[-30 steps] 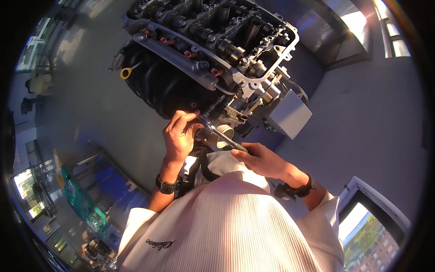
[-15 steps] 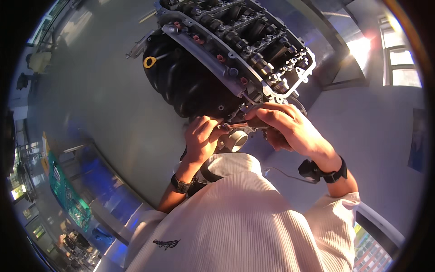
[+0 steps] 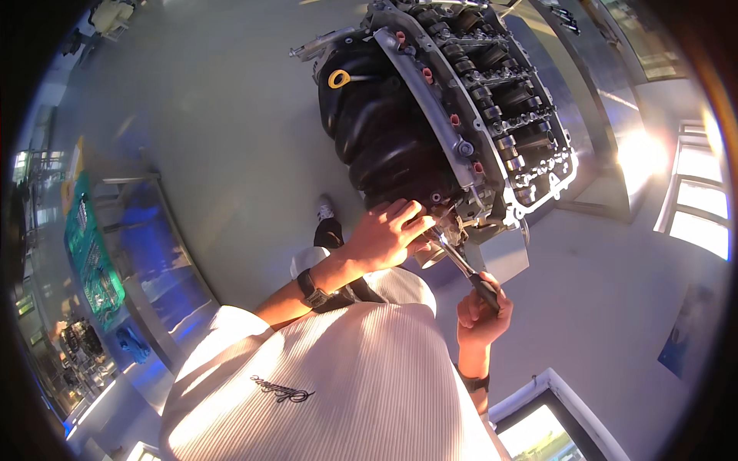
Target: The person is using a socket wrench to loosen and remove bolts from an internal combustion engine block mounted on a stand.
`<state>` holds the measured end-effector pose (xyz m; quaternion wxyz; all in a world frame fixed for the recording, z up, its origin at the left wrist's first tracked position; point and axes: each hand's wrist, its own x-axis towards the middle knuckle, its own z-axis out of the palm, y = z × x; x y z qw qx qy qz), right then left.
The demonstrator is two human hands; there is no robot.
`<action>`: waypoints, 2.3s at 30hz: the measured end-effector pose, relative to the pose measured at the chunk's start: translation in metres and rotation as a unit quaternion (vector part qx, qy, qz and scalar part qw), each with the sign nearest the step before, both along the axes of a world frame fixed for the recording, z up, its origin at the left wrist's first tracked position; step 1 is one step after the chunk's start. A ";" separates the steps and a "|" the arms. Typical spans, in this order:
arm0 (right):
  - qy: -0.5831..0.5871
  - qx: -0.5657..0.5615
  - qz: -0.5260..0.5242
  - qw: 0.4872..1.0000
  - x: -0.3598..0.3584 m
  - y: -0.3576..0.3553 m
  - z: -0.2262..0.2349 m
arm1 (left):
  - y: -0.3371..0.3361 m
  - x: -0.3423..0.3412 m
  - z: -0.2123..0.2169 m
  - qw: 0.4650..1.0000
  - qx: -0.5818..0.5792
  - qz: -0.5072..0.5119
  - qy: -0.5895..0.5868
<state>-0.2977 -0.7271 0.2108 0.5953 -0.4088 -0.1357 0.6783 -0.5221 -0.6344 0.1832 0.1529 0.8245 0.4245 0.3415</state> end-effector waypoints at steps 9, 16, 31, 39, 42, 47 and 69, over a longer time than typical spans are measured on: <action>-0.238 0.095 0.041 0.966 -0.048 0.025 0.053 | 0.009 -0.051 -0.012 0.998 0.048 -0.042 -0.010; -0.292 0.152 0.146 0.933 -0.096 0.037 0.063 | 0.033 -0.120 -0.002 0.995 0.054 -0.078 -0.032; -0.521 0.026 0.025 0.853 -0.135 0.105 0.049 | 0.129 -0.124 -0.015 0.996 0.046 -0.071 -0.010; -0.498 -0.013 0.017 0.867 -0.116 0.125 0.032 | 0.148 -0.109 -0.019 0.998 0.046 -0.042 -0.017; -0.538 -0.077 0.034 0.838 -0.098 0.121 0.021 | 0.154 -0.101 -0.008 0.997 0.043 -0.064 -0.018; -0.587 -0.146 0.134 0.785 -0.104 0.104 0.002 | 0.156 -0.091 -0.006 0.990 0.105 -0.076 0.060; -0.563 -0.148 -0.013 0.813 -0.143 0.100 0.007 | 0.151 -0.111 -0.016 0.995 0.055 -0.085 -0.018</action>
